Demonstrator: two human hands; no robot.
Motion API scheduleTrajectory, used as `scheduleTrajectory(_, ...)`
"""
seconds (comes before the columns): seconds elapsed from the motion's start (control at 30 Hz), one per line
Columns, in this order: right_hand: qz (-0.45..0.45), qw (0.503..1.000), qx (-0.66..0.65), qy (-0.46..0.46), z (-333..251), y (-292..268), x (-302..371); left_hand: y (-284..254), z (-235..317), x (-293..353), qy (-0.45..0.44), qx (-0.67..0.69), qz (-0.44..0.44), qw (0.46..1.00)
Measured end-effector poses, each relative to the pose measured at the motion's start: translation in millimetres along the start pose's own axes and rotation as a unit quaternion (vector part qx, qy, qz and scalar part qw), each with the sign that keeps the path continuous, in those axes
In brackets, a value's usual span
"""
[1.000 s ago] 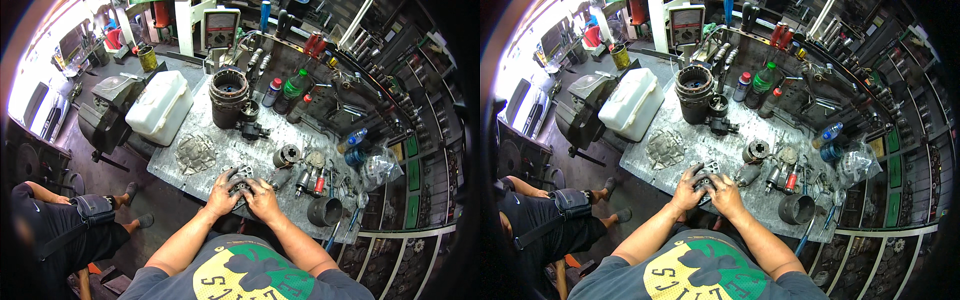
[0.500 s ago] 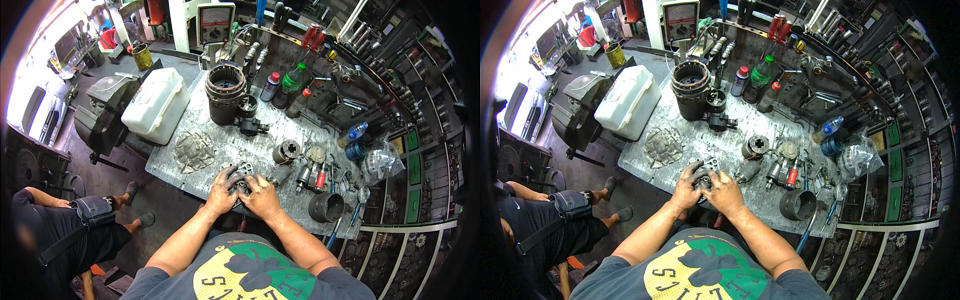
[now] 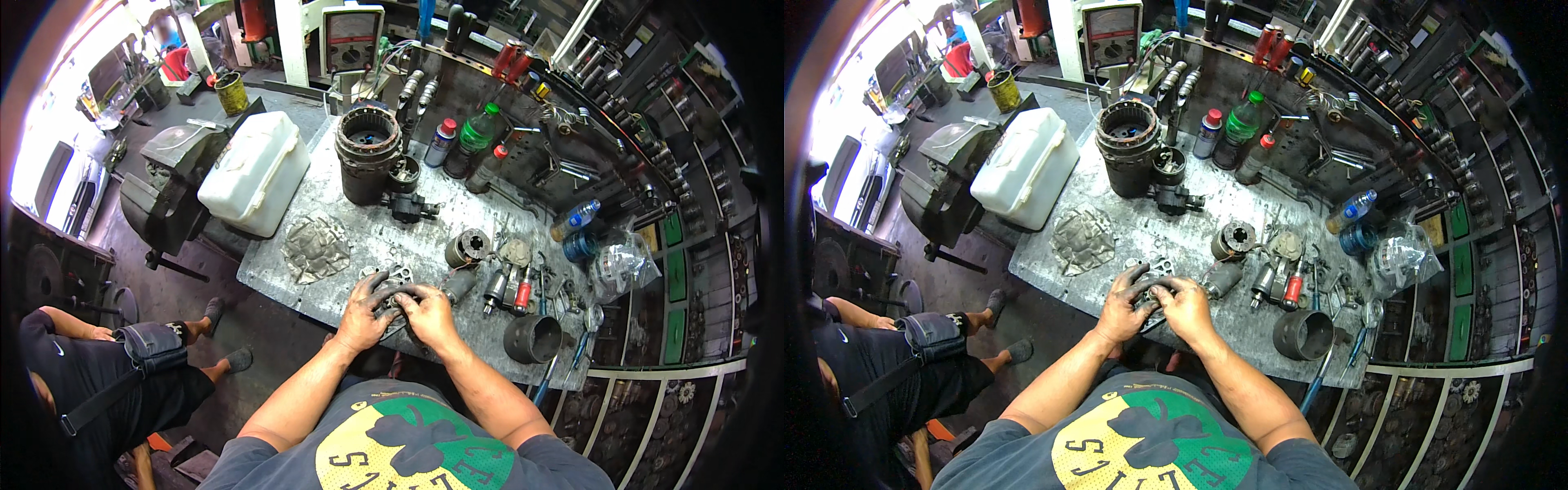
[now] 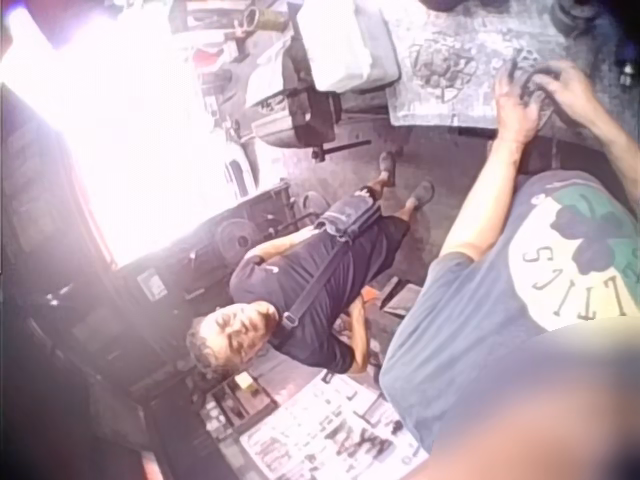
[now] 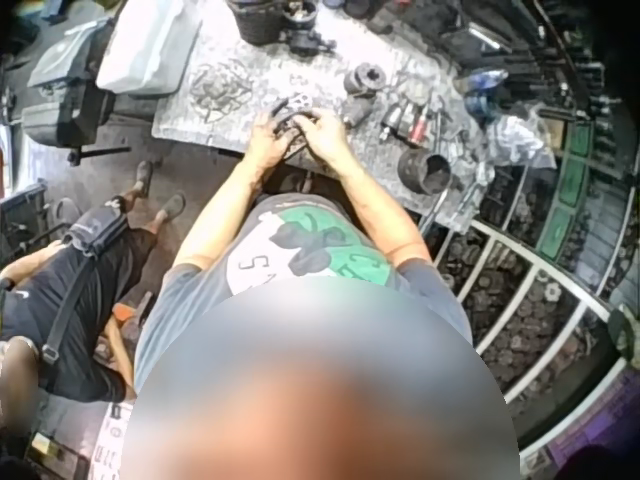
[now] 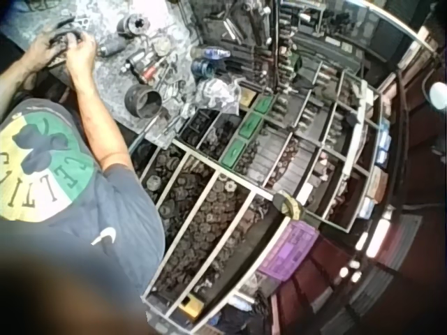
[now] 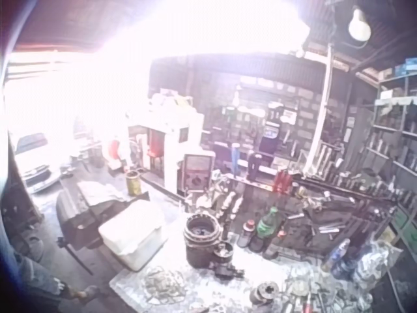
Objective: The person assembles small mechanical components on a workbench, using a screwdriver to tighten screws and a hammer to tap parts into place. The person handles gears, housings, and fasteners, occasionally reaching for tools and parts from the bench or nearby shelves.
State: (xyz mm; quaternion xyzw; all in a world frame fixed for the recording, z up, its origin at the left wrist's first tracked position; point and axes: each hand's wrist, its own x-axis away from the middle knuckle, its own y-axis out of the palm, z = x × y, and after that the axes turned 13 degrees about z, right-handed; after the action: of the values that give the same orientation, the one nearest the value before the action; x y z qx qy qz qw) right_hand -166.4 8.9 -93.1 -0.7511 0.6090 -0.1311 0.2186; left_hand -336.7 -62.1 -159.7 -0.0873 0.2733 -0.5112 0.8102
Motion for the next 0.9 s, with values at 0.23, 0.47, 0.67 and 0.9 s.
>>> scheduleTrajectory(0.23,0.008,0.993,0.069,-0.097,-7.0,-1.5,7.7,1.8,-1.6,2.3,0.010,-0.001,0.006,1.000)
scheduleTrajectory(0.47,-0.013,0.989,0.138,-0.042,-10.7,4.2,1.3,3.9,-5.9,3.2,0.036,-0.007,0.019,0.999)
scheduleTrajectory(0.67,-0.065,0.991,0.035,0.107,-1.8,6.0,-2.9,3.5,-10.3,4.0,0.045,-0.014,0.024,0.999)
scheduleTrajectory(0.9,0.071,0.992,0.028,-0.103,11.2,10.6,26.3,-1.7,0.1,0.9,0.124,-0.078,0.036,0.988)
